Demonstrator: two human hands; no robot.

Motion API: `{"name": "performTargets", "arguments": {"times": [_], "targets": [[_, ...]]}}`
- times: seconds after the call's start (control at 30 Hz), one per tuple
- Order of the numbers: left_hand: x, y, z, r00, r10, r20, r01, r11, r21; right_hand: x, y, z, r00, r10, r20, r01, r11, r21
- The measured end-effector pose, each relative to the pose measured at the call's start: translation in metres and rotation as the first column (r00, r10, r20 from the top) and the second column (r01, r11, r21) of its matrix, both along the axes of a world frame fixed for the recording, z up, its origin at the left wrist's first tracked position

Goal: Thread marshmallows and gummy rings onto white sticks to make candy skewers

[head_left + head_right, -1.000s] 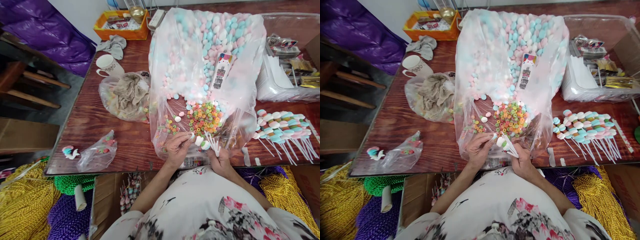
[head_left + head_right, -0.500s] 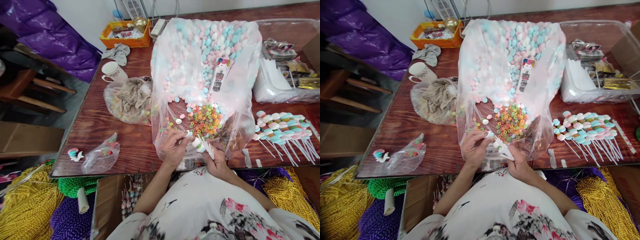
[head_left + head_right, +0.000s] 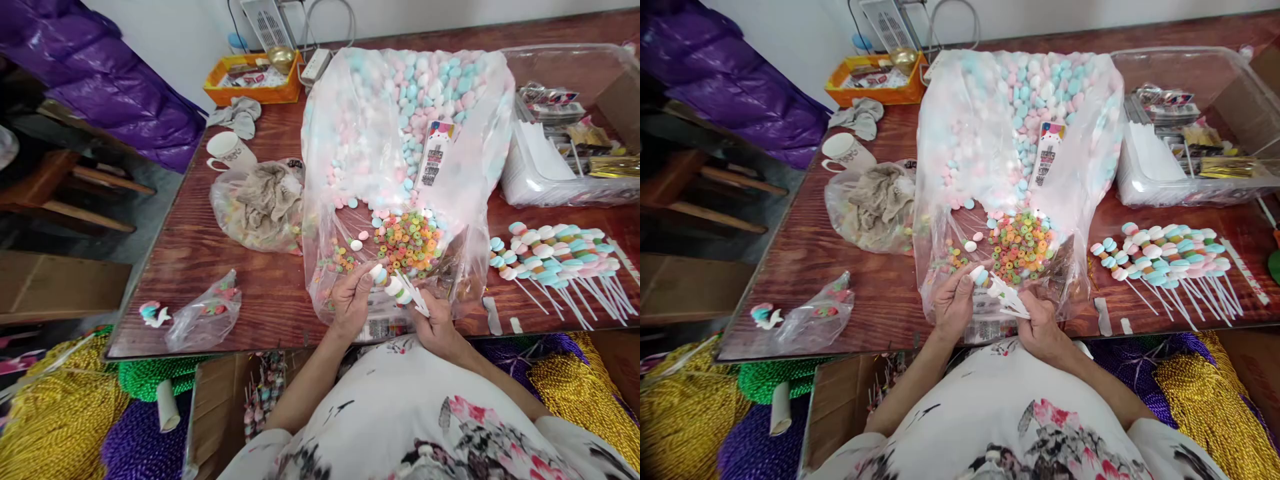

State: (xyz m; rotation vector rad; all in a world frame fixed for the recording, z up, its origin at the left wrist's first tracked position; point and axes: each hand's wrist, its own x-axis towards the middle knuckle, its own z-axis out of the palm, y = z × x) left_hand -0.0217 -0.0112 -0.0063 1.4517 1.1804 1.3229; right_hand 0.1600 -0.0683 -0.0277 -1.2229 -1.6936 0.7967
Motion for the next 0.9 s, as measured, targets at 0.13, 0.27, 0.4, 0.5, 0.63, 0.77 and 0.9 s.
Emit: {"name": "performTargets", "arguments": {"times": [0.13, 0.27, 0.4, 0.5, 0.63, 0.77, 0.9], "targets": [[-0.004, -0.001, -0.002, 0.964, 0.019, -0.265, 0.028, 0.984, 0.173, -0.002, 0.001, 0.008, 0.999, 0.032, 0.021, -0.032, 0.999, -0.039], [-0.009, 0.009, -0.003, 0.906, 0.099, -0.412, 0.106, 0.888, 0.447, 0.000, 0.005, 0.016, 0.997, 0.056, 0.052, -0.057, 0.998, 0.023], [-0.006, 0.009, -0.004, 0.914, 0.055, -0.401, 0.140, 0.886, 0.442, 0.006, 0.003, 0.019, 0.995, 0.018, 0.093, -0.023, 0.998, 0.053], [0.002, 0.004, -0.005, 0.955, 0.049, -0.293, 0.060, 0.934, 0.352, 0.007, 0.000, 0.019, 0.997, 0.016, 0.076, -0.020, 0.998, 0.058], [0.016, -0.002, -0.002, 0.990, -0.016, -0.141, 0.052, 0.964, 0.262, 0.004, 0.000, 0.019, 0.997, -0.002, 0.082, -0.003, 0.998, 0.066], [0.029, -0.009, 0.009, 0.990, -0.102, 0.093, 0.096, 0.993, 0.063, 0.015, -0.018, 0.022, 0.995, -0.071, 0.075, 0.060, 0.988, 0.140], [0.020, 0.002, 0.022, 0.914, -0.015, 0.406, 0.026, 0.999, -0.022, 0.077, -0.030, 0.016, 0.867, -0.474, 0.154, 0.456, 0.879, 0.138]]}}
